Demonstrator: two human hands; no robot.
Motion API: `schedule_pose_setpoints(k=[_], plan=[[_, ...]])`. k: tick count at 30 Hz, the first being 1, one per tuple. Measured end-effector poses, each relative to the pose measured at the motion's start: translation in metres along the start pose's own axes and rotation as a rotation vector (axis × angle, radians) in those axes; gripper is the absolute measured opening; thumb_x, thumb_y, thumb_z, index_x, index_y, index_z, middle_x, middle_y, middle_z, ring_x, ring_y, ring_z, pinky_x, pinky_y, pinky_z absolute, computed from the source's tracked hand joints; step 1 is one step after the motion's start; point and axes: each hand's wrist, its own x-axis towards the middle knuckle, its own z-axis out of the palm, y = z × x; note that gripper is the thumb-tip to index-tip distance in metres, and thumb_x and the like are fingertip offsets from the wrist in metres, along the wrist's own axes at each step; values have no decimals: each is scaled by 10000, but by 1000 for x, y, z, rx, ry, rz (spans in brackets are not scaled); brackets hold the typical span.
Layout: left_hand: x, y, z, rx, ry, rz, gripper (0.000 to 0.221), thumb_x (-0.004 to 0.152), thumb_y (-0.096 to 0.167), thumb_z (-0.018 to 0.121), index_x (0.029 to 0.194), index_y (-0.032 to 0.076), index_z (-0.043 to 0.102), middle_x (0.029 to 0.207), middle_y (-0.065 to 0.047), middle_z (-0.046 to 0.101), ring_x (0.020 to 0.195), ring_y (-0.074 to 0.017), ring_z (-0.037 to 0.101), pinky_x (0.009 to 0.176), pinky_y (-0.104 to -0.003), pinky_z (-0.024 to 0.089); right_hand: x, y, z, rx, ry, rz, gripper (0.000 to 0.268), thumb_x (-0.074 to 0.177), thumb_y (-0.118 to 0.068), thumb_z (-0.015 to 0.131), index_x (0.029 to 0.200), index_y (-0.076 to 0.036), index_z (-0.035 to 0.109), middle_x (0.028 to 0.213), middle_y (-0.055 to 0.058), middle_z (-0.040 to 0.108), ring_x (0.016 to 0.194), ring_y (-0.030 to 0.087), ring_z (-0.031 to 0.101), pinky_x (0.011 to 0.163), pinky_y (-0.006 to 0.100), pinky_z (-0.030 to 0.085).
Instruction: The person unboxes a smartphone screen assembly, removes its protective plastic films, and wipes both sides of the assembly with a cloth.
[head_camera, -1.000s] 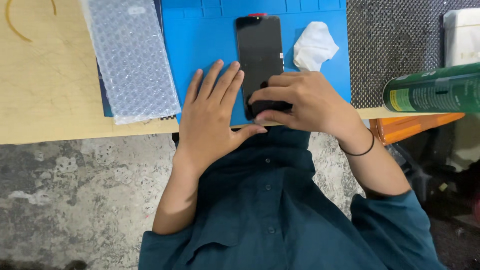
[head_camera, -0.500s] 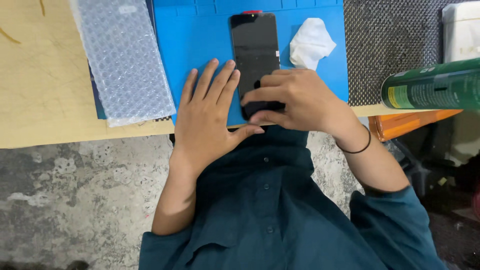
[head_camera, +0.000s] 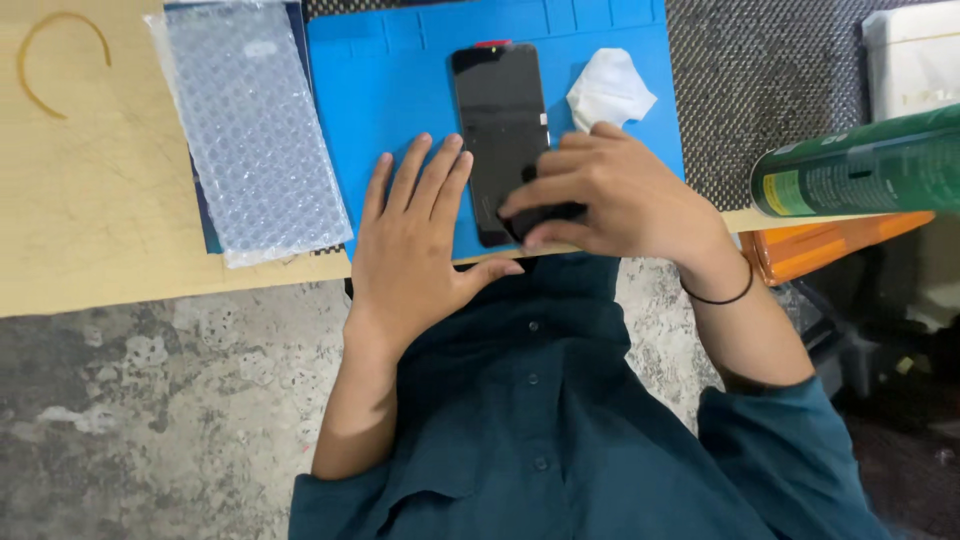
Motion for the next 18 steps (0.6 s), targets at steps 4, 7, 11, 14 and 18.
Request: schedule_pose_setpoints(k=[4,7,11,14,18], plan=[[0,2,-1,-69,131,71,876,945,749,563,1396,-2,572,1492,-187,536,1438,-367,475,1198,-552,375,-18,17,15,385,219,18,355,892,-279,803,1171,-69,739,694,44,521,652,212,449,673,357,329],[-4,0,3,-89,147,156,593,986,588,658,1228,49,713,1394,-141,634,1347,-336,569,1130,-519,442,-29,18,26,521,422,218,396,949,-375,688,1190,-62,694,1082,95,712,895,221,622,768,319,469],[-4,1,1,-159,112,159,520,993,529,663,1184,50,725,1353,-171,660,1341,-374,564,1121,-555,418,-27,14,29,355,424,188,386,966,-335,717,1236,-61,689,1118,109,720,991,293,632,864,400,486],[-1,3,-4,-204,83,159,460,991,489,670,1143,56,705,1370,-198,634,1367,-412,538,1129,-584,399,-28,17,32,319,432,187,400,980,-375,693,1246,-76,686,1038,90,704,932,282,612,812,392,473],[-1,5,-7,-233,47,140,384,980,460,674,1065,87,708,1379,-215,613,1390,-441,500,1128,-595,387,-29,18,35,288,449,177,404,994,-396,680,1259,-91,684,917,68,646,839,259,565,759,375,435]])
